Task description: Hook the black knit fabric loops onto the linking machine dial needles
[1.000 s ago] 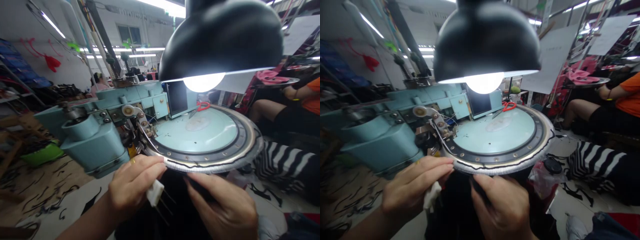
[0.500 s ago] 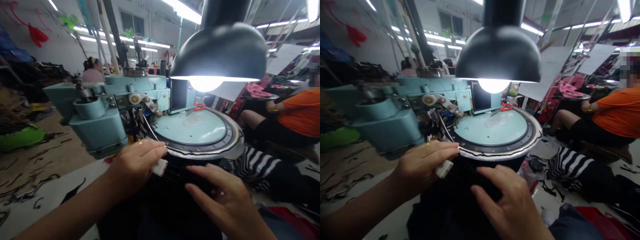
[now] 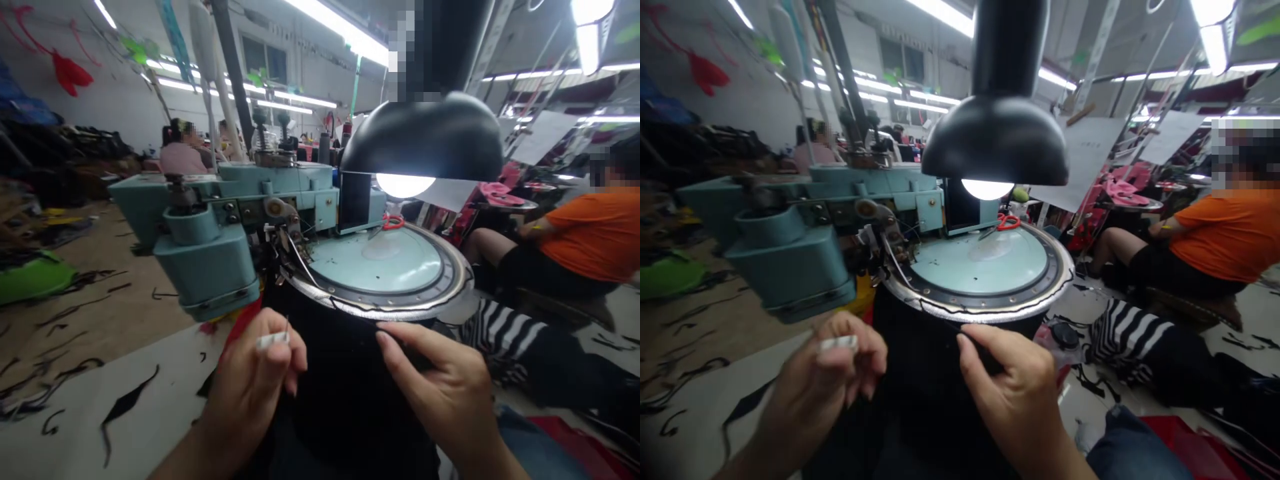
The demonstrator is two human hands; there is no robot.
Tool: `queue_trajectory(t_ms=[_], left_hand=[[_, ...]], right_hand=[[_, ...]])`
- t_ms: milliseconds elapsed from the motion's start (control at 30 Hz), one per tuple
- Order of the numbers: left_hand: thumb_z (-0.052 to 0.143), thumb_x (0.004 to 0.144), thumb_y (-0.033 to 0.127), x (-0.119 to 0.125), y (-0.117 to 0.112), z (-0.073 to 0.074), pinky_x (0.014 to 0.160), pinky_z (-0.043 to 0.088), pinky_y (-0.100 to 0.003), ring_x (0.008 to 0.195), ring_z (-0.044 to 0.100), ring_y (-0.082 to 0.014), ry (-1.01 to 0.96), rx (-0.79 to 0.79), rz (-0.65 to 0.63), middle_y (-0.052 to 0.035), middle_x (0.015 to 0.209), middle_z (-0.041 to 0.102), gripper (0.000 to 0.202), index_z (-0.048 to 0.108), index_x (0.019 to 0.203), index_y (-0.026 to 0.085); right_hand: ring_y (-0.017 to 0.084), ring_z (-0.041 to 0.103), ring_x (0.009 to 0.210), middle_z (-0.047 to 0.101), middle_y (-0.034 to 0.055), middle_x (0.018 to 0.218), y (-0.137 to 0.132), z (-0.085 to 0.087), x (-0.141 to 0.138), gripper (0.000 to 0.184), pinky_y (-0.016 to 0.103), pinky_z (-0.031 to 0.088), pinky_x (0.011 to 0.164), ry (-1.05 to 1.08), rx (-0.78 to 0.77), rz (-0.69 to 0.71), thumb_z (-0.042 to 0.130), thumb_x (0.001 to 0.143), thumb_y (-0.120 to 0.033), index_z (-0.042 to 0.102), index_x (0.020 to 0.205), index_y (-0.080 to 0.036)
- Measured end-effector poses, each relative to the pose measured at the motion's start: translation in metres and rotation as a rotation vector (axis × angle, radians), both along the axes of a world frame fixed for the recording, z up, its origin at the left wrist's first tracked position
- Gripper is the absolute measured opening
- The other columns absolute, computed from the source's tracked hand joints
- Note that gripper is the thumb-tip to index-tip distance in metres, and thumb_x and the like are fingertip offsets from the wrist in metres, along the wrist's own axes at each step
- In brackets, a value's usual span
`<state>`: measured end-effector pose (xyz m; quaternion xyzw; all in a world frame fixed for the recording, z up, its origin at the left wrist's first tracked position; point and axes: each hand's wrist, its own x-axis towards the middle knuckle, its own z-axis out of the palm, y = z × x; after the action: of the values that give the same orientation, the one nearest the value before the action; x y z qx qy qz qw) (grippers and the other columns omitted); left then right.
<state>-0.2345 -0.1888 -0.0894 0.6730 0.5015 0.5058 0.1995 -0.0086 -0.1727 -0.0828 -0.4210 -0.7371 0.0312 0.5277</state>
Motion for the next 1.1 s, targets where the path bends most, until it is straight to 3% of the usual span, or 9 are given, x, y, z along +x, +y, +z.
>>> queue_trajectory(t_ms=[100,200,367,533,633,833,967,1100], left_hand=[[0.048,0.092,0.066,0.017,0.006,-0.023,0.036,0.035,-0.017,0.041,0.049,-0.0077,-0.368,-0.316,-0.195,0.0008,0.058,0.057,0.053,0.055,0.072,0.017],[0.065,0.079,0.069,0.027,0.026,-0.032,0.037,0.034,-0.017,0.043,0.049,-0.0077,-0.496,-0.393,-0.210,0.0003,0.059,0.059,0.054,0.063,0.074,0.015],[0.070,0.070,0.073,0.027,0.049,-0.027,0.042,0.040,-0.018,0.044,0.053,-0.0095,-0.480,-0.387,-0.223,-0.0011,0.053,0.060,0.061,0.067,0.068,0.012],[0.065,0.076,0.072,0.027,0.042,-0.025,0.039,0.037,-0.017,0.042,0.052,-0.0091,-0.464,-0.411,-0.227,-0.0018,0.052,0.061,0.060,0.067,0.068,0.012],[0.066,0.073,0.075,0.029,0.039,-0.024,0.037,0.034,-0.017,0.041,0.052,-0.0092,-0.470,-0.409,-0.219,-0.0019,0.051,0.060,0.063,0.066,0.066,0.012],[0.065,0.075,0.073,0.038,0.041,-0.022,0.036,0.034,-0.016,0.040,0.052,-0.0083,-0.478,-0.456,-0.266,-0.0014,0.050,0.060,0.062,0.065,0.067,0.012],[0.066,0.073,0.075,0.039,0.041,-0.025,0.036,0.035,-0.017,0.040,0.052,-0.0089,-0.483,-0.453,-0.270,-0.0013,0.050,0.060,0.062,0.064,0.065,0.013],[0.066,0.074,0.074,0.031,0.040,-0.032,0.035,0.033,-0.016,0.038,0.050,-0.0079,-0.517,-0.466,-0.278,-0.0002,0.049,0.059,0.061,0.064,0.066,0.013]], right_hand=[[0.016,0.075,0.065,0.079,0.0007,0.076,-0.003,0.001,-0.002,0.009,0.024,0.061,0.069,-0.076,0.118,0.015,0.069,0.084,-0.016,0.077,0.087,-0.019],[0.017,0.074,0.063,0.078,0.0011,0.073,-0.006,0.000,-0.003,0.009,0.028,0.061,0.072,-0.150,0.216,0.012,0.068,0.084,-0.014,0.076,0.087,-0.019],[0.015,0.073,0.063,0.078,0.0007,0.077,-0.006,-0.007,-0.004,0.011,0.024,0.059,0.064,-0.018,0.077,-0.036,0.068,0.087,-0.016,0.076,0.094,-0.020],[0.016,0.075,0.068,0.079,0.0010,0.081,-0.005,-0.008,-0.005,0.010,0.023,0.059,0.064,0.048,0.031,-0.034,0.069,0.086,-0.017,0.077,0.092,-0.020],[0.017,0.075,0.070,0.079,0.0008,0.081,-0.005,-0.008,-0.005,0.009,0.024,0.059,0.067,0.091,0.032,-0.074,0.070,0.086,-0.018,0.077,0.091,-0.020],[0.015,0.072,0.063,0.077,-0.0019,0.075,-0.007,-0.008,-0.002,0.008,0.023,0.058,0.063,0.110,0.002,-0.098,0.069,0.086,-0.020,0.076,0.087,-0.022],[0.014,0.071,0.062,0.076,-0.0026,0.073,-0.009,-0.004,-0.001,0.009,0.022,0.058,0.062,0.064,0.040,-0.058,0.067,0.086,-0.016,0.073,0.084,-0.022],[0.016,0.074,0.064,0.077,-0.0026,0.071,-0.015,0.001,-0.002,0.013,0.026,0.061,0.072,-0.053,0.215,0.000,0.067,0.081,-0.010,0.070,0.082,-0.023]])
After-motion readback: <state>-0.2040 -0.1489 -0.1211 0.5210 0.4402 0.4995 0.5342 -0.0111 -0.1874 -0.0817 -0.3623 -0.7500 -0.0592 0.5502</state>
